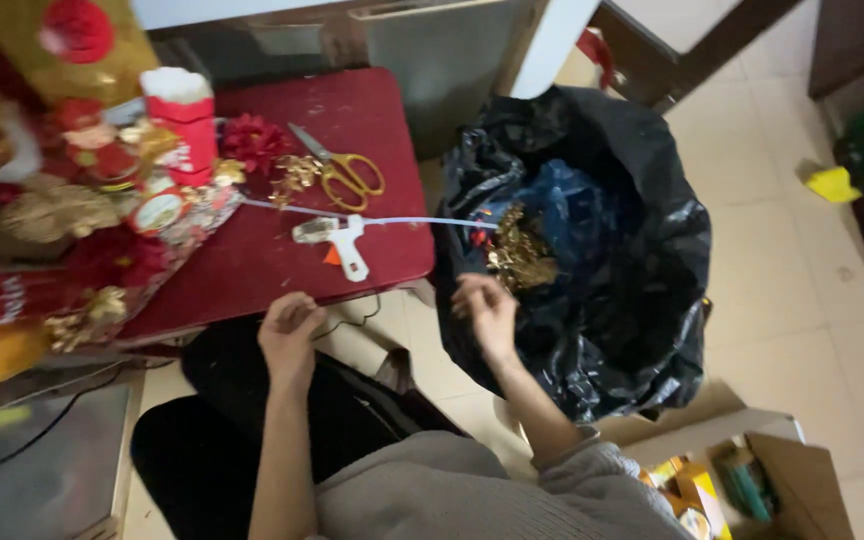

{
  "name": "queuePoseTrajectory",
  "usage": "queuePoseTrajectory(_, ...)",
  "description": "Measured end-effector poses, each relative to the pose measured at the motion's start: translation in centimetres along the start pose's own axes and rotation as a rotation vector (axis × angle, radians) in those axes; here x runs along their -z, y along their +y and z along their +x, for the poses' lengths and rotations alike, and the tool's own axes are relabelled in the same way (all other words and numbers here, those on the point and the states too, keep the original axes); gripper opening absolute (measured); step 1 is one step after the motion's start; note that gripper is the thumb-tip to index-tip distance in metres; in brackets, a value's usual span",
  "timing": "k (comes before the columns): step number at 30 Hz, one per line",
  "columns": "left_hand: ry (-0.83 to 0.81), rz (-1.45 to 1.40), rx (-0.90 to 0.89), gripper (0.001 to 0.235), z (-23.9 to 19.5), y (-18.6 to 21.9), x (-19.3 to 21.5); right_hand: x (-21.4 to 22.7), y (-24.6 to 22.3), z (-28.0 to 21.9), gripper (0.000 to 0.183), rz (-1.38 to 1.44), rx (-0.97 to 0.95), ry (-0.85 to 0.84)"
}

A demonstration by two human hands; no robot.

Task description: Decorating a gift hamper with gold ornaments and ribbons using a hot glue gun

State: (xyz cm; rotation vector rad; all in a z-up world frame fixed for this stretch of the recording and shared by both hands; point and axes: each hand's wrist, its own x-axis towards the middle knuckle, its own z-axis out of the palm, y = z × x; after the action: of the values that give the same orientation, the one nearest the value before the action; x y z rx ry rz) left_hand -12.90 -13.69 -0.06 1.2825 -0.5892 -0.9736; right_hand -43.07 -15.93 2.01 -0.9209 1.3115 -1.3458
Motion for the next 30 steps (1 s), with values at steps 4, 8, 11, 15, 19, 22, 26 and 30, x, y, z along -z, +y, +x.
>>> queuePoseTrajectory(4,-0.061,-0.031,0.017,0.050,0.1,-0.5,0.5,7.0,1.4,5.4,0.020,-0.415,0.282,0.200)
queuePoseTrajectory(8,-0.139,0.032,0.042,0.047,-0.4,0.6,-0.2,14.8,5.4,11.8,0.043,-0.862,0.015,0.019)
queuePoseTrajectory(11,-0.149,0.080,0.068,0.042,-1.1,2.1,-1.4,15.3,0.8,12.7,0.100,-0.846,-0.283,0.020)
queuePoseTrajectory(15,-0.138,0.107,0.089,0.040,-1.3,2.3,-1.9,23.3,9.1,18.3,0.070,-0.843,-0.207,0.270)
queuePoseTrajectory(19,-0.201,0.128,0.070,0.032,-1.1,2.8,-2.5,21.2,7.0,19.2,0.024,-0.832,0.060,0.190)
queuePoseTrajectory(22,-0.202,0.127,0.088,0.030,-1.2,2.9,-2.7,20.6,10.6,22.1,0.022,-0.854,0.067,0.013)
queuePoseTrajectory(26,-0.180,0.080,0.092,0.030,-1.4,2.9,-2.7,18.8,14.3,24.9,0.039,-1.021,-0.083,-0.064)
queuePoseTrajectory(30,-0.199,0.079,0.093,0.031,-0.9,2.1,-2.1,14.2,12.2,23.6,0.049,-0.784,-0.053,-0.122)
